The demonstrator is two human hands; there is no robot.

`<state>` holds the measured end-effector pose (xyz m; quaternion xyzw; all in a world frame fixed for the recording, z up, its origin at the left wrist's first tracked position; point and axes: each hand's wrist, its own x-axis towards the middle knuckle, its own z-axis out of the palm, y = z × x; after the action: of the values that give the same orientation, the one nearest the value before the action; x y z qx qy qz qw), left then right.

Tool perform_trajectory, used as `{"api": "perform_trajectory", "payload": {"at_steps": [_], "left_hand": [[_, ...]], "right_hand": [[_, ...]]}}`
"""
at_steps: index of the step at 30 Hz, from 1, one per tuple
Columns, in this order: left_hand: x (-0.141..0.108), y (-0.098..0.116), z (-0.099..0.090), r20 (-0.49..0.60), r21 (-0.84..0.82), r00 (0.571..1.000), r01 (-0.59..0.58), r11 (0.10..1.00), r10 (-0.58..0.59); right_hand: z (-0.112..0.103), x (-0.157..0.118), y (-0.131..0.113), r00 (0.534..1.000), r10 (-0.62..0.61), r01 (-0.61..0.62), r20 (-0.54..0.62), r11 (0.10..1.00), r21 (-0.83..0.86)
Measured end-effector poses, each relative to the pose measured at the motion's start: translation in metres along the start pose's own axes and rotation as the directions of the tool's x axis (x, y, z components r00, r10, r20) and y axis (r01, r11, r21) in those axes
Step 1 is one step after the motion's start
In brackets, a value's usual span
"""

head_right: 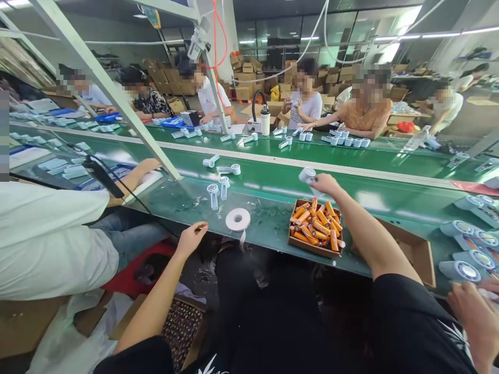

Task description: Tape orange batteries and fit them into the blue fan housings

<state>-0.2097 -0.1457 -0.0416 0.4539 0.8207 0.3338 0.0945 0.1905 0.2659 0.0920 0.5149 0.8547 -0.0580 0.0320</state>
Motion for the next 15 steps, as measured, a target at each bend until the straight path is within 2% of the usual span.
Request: {"api": "perform_trajectory", "payload": {"at_steps": [2,5,8,11,15], "left_hand": [[0.038,0.013,0.011,-0.011,0.086,0.999,-0.047,0.995,0.048],[0.093,0.035,0.032,-0.019,0.207,0.996,-0.079,0.975,0.085],[0.124,0.045,0.050,0.002,0.285,0.998,-0.067,0.956,0.069],[0.125,0.045,0.064,0.033,0.310,0.998,-0.061,0.949,0.054],[0.105,0.047,0.079,0.065,0.297,0.996,-0.083,0.951,0.066]], "right_hand": [[-0.001,0.016,-0.068,0.996,-0.088,0.087,0.015,0.996,0.022],[0.013,0.037,-0.172,0.982,-0.183,0.180,0.042,0.982,0.051],[0.041,0.052,-0.254,0.967,-0.241,0.234,0.078,0.968,0.087],[0.070,0.061,-0.305,0.954,-0.287,0.276,0.089,0.953,0.122],[0.101,0.065,-0.333,0.930,-0.362,0.349,0.066,0.925,0.150]]}}
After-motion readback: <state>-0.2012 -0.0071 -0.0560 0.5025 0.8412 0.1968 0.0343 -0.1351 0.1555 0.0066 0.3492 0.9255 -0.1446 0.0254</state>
